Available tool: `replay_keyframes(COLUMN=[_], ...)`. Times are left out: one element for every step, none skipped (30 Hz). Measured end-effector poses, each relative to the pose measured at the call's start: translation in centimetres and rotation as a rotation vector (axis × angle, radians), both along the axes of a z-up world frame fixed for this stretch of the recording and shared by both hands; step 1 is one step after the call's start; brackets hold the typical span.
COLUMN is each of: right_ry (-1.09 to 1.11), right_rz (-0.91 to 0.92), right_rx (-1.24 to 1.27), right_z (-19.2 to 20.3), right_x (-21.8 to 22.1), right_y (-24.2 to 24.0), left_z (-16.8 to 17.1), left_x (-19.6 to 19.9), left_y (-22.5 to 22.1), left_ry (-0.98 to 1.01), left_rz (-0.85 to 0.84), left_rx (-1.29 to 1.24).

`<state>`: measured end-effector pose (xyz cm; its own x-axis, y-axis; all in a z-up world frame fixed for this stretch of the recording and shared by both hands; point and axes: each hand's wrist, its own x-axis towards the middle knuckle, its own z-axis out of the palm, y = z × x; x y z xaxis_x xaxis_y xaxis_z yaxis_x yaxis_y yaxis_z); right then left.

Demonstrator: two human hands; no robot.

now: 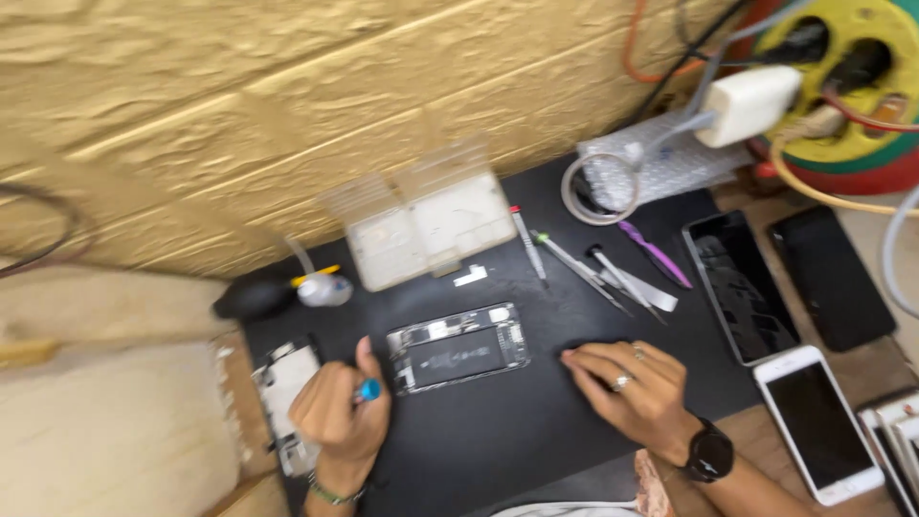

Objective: Removing a battery from a smartphone using a precision screwdriver and prying tools at a repair station.

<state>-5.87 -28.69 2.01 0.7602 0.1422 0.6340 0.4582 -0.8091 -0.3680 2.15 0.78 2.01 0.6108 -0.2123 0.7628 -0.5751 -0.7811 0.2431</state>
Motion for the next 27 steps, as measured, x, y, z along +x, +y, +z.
replay_keyframes(right_ry=[-0.001, -0.009, -0.012, -0.007, -0.006, -0.005, 0.007, -0.014, -0.04, -0.034, -0.032, -0.03, -0.029, -0.037, -0.033, -0.021, -0.025, -0.029, -0.029, -0.008, -0.002, -0.016, -0.007, 0.002, 0.005, 0.005, 0.0], right_rz=[0.024, 0.008, -0.016, 0.002, -0.013, -0.029, -0.019, -0.039, -0.057, -0.046, -0.045, -0.045, -0.038, -0.034, -0.033, -0.028, -0.033, -0.037, -0.031, -0.039, -0.053, -0.055, -0.051, -0.047, -0.043, -0.039, -0.032], right_rx=[0.011, 0.007, -0.001, 0.008, -0.01, -0.029, -0.024, -0.032, -0.048, -0.05, -0.052, -0.054, -0.053, -0.062, -0.074, -0.076, -0.079, -0.083, -0.083, -0.079, -0.075, -0.073, -0.077, -0.082, -0.084, -0.071, -0.057], right_z=[-0.1, -0.2, -0.3, -0.2, -0.1, 0.0, -0.2, -0.4, -0.7, -0.5, -0.3, -0.2, -0.1, -0.1, 0.0, -0.1, -0.3, -0.4, -0.2, 0.0, 0.0, -0.1, -0.1, -0.1, -0.3, -0.5, -0.8], right_x=[0.2, 0.3, 0.1, -0.1, -0.1, -0.1, -0.2, -0.2, -0.1, -0.2, -0.2, -0.2, -0.1, 0.1, -0.2, -0.5, -0.4, -0.3, -0.5, -0.7, -0.4, 0.3, 0.0, -0.3, -0.4, -0.6, -0.5], right_y=[0.1, 0.2, 0.2, 0.4, 0.5, 0.5, 0.5, 0.6, 0.4, 0.5, 0.6, 0.8, 0.9, 0.9, 0.8, 0.8, 0.7, 0.7, 0.8, 0.8, 0.9, 0.8, 0.7, 0.7, 0.6, 0.6, 0.5], left_z=[0.3, 0.5, 0.7, 0.6, 0.6, 0.6, 0.6, 0.6, 0.5, 0.3, 0.2, 0.0, 0.2, 0.3, 0.2, 0.1, 0.0, -0.1, 0.1, 0.5, 0.8, 0.7, 0.6, 0.5, 0.1, -0.2, -0.4], left_x=[0.2, 0.4, 0.4, 0.1, 0.2, 0.3, 0.2, 0.2, 0.4, 0.3, 0.3, 0.3, 0.4, 0.6, 0.3, 0.1, 0.3, 0.4, 0.2, 0.0, 0.5, 1.3, 0.9, 0.5, 0.4, 0.3, 0.3], left_y=[0.0, 0.0, -0.1, 0.1, 0.1, 0.0, 0.1, 0.2, 0.1, 0.2, 0.3, 0.3, 0.4, 0.5, 0.4, 0.5, 0.6, 0.8, 0.8, 0.8, 0.8, 0.8, 0.8, 0.9, 0.9, 0.9, 1.0], left_ry=[-0.001, -0.022, -0.038, -0.034, -0.045, -0.057, -0.046, -0.043, -0.046, -0.04, -0.047, -0.054, -0.053, -0.069, -0.074, -0.062, -0.071, -0.08, -0.08, -0.077, -0.087, -0.101, -0.09, -0.079, -0.075, -0.072, -0.075], left_rz=[0.024, 0.012, -0.007, 0.011, -0.004, -0.019, -0.01, -0.039, -0.066, -0.054, -0.059, -0.064, -0.056, -0.059, -0.063, -0.057, -0.059, -0.061, -0.055, -0.051, -0.056, -0.058, -0.058, -0.058, -0.054, -0.041, -0.027], left_rx=[0.011, -0.004, -0.022, -0.014, -0.036, -0.058, -0.053, -0.068, -0.09, -0.092, -0.104, -0.117, -0.116, -0.127, -0.141, -0.143, -0.149, -0.156, -0.155, -0.16, -0.165, -0.163, -0.166, -0.17, -0.172, -0.171, -0.167])
